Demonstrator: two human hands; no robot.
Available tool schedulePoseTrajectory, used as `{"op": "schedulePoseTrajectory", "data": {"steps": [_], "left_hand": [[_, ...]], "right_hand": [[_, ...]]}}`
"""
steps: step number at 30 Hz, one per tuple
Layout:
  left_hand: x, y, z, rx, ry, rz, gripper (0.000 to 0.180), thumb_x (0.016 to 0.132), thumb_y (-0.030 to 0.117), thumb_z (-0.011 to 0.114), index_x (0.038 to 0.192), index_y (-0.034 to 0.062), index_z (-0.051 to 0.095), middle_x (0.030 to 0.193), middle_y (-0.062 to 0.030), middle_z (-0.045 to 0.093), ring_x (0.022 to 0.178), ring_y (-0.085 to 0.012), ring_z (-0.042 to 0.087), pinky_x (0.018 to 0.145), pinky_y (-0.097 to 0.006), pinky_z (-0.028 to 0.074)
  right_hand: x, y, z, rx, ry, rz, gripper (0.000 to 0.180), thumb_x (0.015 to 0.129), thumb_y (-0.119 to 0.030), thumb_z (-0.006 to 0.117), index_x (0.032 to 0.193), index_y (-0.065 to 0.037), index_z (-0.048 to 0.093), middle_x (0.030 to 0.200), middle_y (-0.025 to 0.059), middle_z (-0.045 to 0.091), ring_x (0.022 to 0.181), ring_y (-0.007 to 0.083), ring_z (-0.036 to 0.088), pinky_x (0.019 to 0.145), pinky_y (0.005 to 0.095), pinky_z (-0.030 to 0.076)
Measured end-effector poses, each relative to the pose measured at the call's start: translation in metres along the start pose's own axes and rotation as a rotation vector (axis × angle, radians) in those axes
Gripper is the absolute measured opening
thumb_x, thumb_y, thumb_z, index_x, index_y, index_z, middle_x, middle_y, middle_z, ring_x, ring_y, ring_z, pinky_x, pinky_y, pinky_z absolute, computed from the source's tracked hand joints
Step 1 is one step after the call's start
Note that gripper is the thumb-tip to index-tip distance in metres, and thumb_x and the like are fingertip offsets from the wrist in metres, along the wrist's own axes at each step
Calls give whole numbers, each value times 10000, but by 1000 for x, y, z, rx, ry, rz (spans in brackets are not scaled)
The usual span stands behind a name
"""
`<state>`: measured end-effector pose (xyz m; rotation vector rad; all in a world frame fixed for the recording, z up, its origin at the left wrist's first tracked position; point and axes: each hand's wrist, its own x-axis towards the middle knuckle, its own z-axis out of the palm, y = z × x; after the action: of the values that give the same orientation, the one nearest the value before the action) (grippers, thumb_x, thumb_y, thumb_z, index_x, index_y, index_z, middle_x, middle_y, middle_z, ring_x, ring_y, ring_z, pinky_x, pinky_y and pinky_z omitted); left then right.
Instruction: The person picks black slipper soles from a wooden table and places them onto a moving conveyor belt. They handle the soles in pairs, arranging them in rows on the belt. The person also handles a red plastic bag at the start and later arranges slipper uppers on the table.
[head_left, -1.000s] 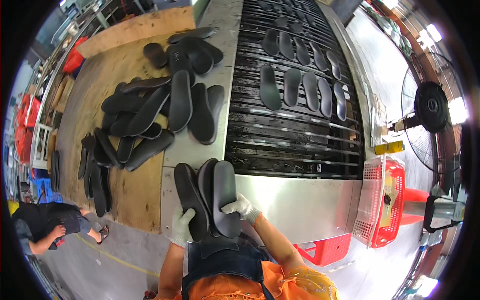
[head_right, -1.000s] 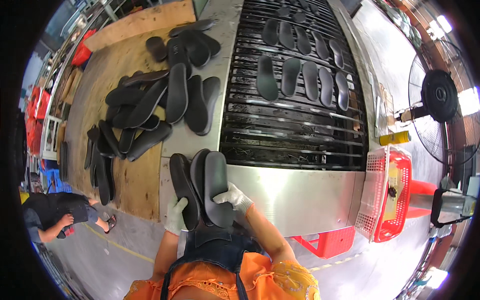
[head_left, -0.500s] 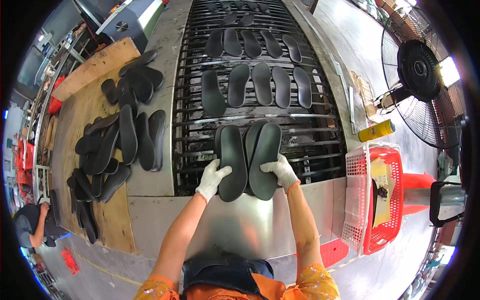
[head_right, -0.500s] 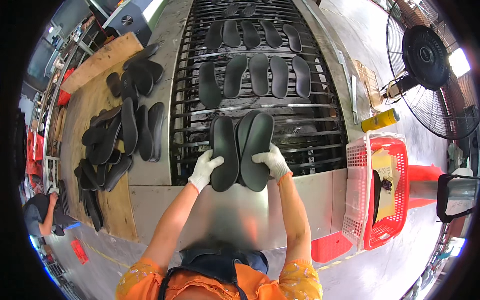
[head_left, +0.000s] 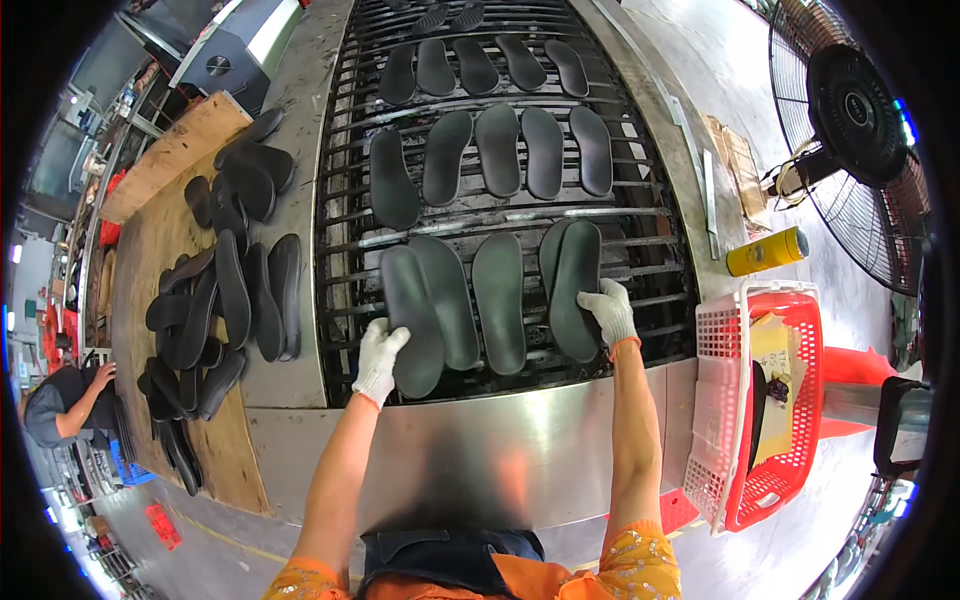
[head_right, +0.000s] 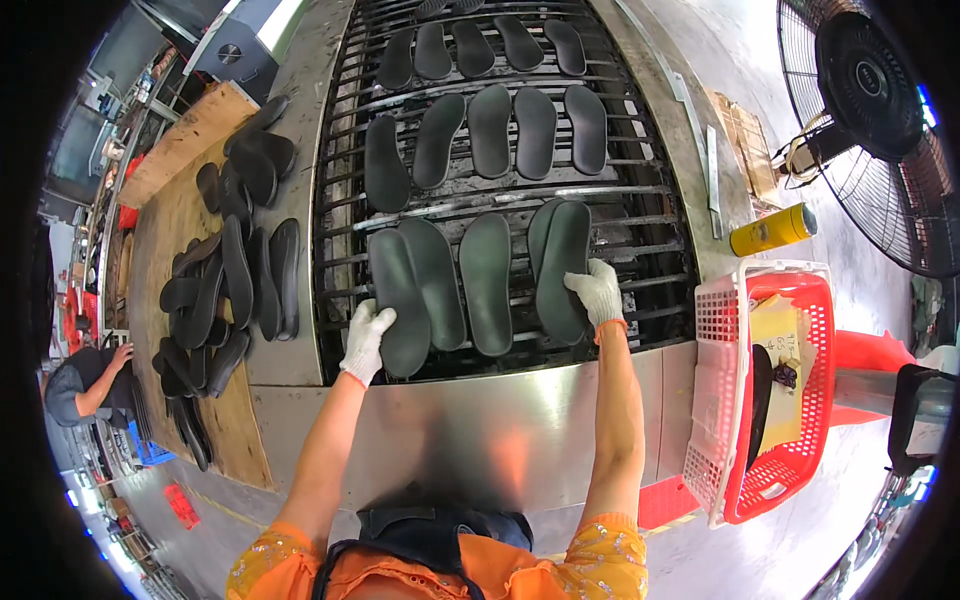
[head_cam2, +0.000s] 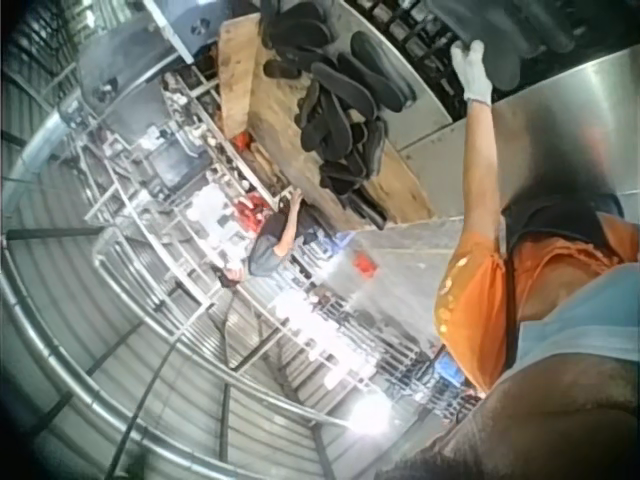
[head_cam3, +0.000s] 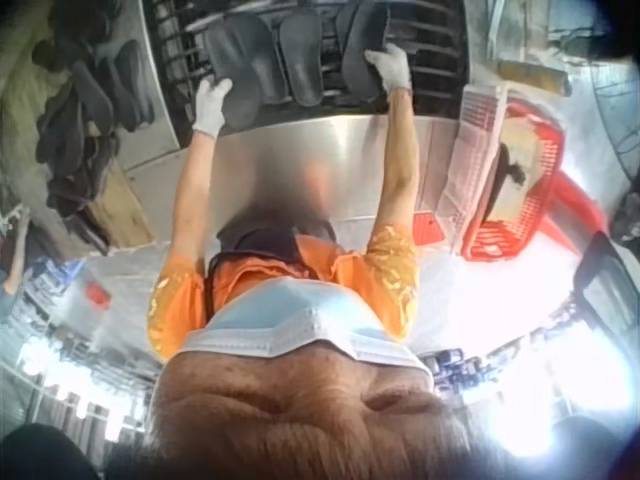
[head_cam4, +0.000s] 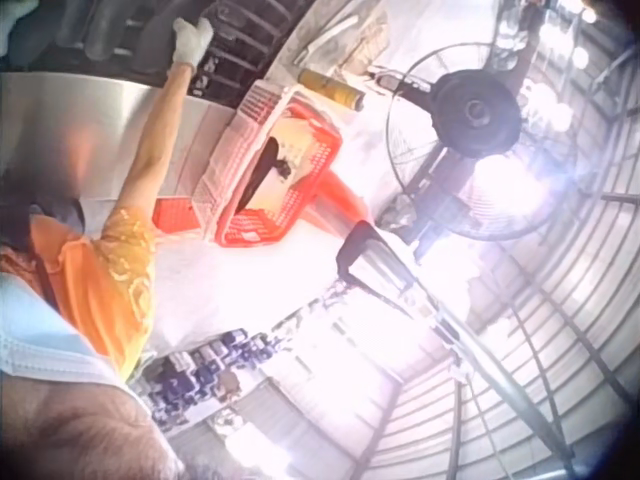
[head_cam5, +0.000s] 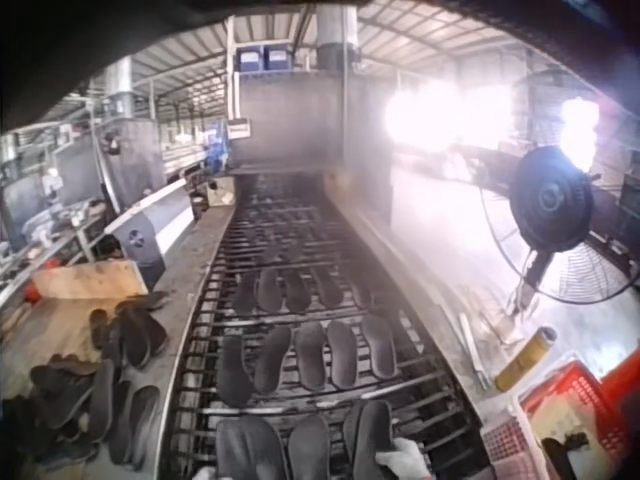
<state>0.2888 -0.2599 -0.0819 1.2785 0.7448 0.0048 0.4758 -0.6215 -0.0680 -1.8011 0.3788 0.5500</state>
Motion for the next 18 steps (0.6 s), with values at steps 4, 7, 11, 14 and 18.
{"op": "schedulePoseTrajectory", "data": {"steps": [4, 7, 11, 14, 18], "left_hand": [[14, -15, -23, -3, 106, 7, 304, 911, 69, 621, 1184, -60, 580, 1076, -145, 679, 910, -209, 684, 814, -356, 579], [18, -21, -29, 26, 194, 5, 332, 904, 80, 633, 1195, -69, 582, 1058, -146, 679, 937, -218, 676, 833, -362, 569], [21, -13, -24, 156, 172, 67, 378, 868, 163, 667, 1164, -67, 622, 1061, -151, 687, 958, -220, 657, 853, -365, 528], [24, -17, -32, 264, 188, 90, 396, 874, 206, 690, 1196, -22, 656, 1077, -136, 715, 983, -213, 662, 888, -357, 513], [2, -3, -31, 216, 245, 178, 403, 884, 137, 701, 1260, 9, 632, 1169, -127, 708, 1055, -208, 678, 911, -347, 534]], "right_hand": [[11, 10, -16, 11, 103, -87, 241, 773, -13, 714, 1006, 49, 712, 870, 90, 725, 760, 165, 660, 721, 322, 529], [16, 10, -29, 107, 149, -155, 213, 793, 11, 672, 1000, 43, 711, 878, 79, 719, 767, 161, 649, 727, 312, 520], [37, 27, -67, 164, 199, -181, 250, 833, 8, 658, 1075, 57, 698, 940, 73, 718, 828, 160, 648, 765, 307, 514], [37, 35, -79, -97, 215, -326, 302, 792, 6, 615, 1079, 64, 689, 948, 87, 717, 836, 157, 628, 783, 309, 503], [-8, 6, -33, -636, 553, -295, 388, 822, -79, 619, 1198, 14, 641, 1086, 184, 686, 1009, 320, 648, 934, 410, 495]]}}
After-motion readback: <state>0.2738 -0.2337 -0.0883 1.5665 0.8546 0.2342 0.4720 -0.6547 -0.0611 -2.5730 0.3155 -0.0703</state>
